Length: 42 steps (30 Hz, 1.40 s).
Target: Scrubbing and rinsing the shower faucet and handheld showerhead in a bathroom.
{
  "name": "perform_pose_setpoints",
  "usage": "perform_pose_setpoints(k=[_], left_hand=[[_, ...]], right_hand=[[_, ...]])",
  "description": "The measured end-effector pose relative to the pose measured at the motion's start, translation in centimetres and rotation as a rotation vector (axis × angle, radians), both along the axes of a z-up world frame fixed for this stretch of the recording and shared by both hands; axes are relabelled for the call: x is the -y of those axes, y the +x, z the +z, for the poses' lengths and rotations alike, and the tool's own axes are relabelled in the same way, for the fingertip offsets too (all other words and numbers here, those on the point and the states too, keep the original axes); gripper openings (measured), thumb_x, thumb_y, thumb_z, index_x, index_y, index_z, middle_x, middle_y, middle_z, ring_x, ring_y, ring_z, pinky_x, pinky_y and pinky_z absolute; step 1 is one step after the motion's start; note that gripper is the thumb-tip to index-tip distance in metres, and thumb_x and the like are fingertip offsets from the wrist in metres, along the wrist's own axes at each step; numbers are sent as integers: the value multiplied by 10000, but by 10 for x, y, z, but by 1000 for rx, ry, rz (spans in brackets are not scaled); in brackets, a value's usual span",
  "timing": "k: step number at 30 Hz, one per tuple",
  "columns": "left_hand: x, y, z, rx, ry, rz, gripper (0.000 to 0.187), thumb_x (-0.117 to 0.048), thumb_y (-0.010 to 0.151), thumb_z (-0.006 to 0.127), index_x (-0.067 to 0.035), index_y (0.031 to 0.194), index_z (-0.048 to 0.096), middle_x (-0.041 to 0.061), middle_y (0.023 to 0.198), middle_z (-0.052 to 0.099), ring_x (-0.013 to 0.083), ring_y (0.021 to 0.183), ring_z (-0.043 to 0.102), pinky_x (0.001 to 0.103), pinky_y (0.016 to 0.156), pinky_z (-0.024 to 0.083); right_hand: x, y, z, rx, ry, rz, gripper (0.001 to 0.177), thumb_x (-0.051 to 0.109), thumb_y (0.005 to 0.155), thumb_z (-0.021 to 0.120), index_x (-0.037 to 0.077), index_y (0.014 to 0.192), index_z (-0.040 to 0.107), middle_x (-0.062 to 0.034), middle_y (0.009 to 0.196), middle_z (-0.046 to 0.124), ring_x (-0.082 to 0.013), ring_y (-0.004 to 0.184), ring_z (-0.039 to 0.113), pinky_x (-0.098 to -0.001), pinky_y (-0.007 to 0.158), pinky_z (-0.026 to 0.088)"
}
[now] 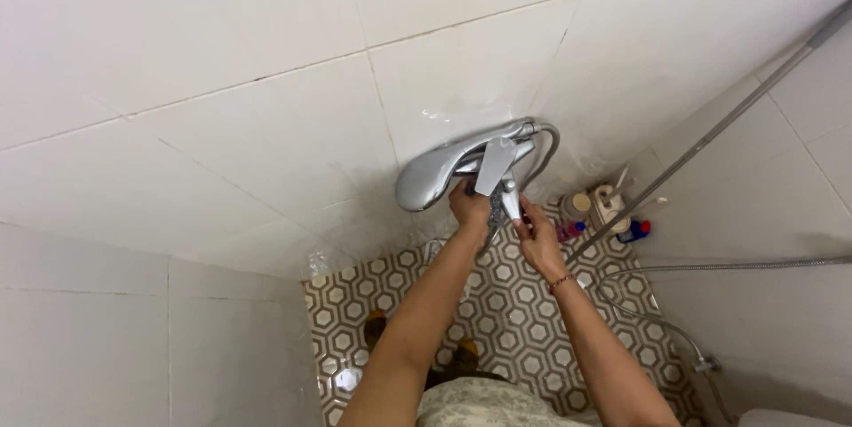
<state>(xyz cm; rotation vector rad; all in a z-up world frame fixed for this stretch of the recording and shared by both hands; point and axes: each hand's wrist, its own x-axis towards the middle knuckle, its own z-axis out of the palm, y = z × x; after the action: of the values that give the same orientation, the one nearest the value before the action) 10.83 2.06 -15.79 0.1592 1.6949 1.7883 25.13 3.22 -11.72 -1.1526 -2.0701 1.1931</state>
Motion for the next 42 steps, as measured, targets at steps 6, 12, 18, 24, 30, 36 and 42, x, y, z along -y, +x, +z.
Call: perform_pose_setpoints(k=[6,12,18,24,30,36,42], left_hand=[[7,10,-21,22,82,-15,144,-80,839,788,9,921,710,52,844,710,123,753,610,315,696,505],[1,1,-18,-30,7,22,112,-86,875,722,7,936,713,57,842,720,153,745,603,340,685,495],[3,-1,-22,68,-30,-41,150,-84,857,761,17,961,722,59,880,722,148,782,628,328,719,504],[7,6,-16,105,35,-1,120,-56,832,741,8,931,724,64,859,732,152,752,626,334,700,513],[-3,0,-27,-17,14,35,110,-51,830,730,37,895,716,68,810,728,151,705,590,339,644,486],[42,32,-4,133,6,-65,177,-88,828,797,45,909,711,58,800,687,144,683,587,338,614,490],[72,52,8,170,4,-187,267,-161,856,778,33,1028,716,93,868,727,174,715,649,360,651,527]], right_hand=[[-6,0,-17,-5,55,-5,536,65,978,617,68,1503,509,-146,1118,623,-247,909,628,-338,831,514],[-2,0,-4,18,4,4,543,69,975,607,81,1505,492,-134,1142,615,-242,905,635,-343,799,521],[6,-2,12,12,21,11,557,46,976,607,73,1519,486,-149,1143,620,-260,925,618,-354,826,506],[-4,-2,-13,-58,46,8,543,40,969,612,69,1498,495,-131,1171,621,-234,943,621,-331,818,511],[0,0,-9,-16,30,-3,540,47,965,615,79,1494,514,-123,1156,636,-232,902,623,-325,781,512],[-2,5,-21,-64,88,13,553,-9,952,591,50,1497,515,-147,1241,633,-245,1024,619,-320,851,509],[22,24,-41,-212,-347,-66,602,32,971,558,118,1561,479,-107,1392,624,-245,1062,588,-348,878,500]])
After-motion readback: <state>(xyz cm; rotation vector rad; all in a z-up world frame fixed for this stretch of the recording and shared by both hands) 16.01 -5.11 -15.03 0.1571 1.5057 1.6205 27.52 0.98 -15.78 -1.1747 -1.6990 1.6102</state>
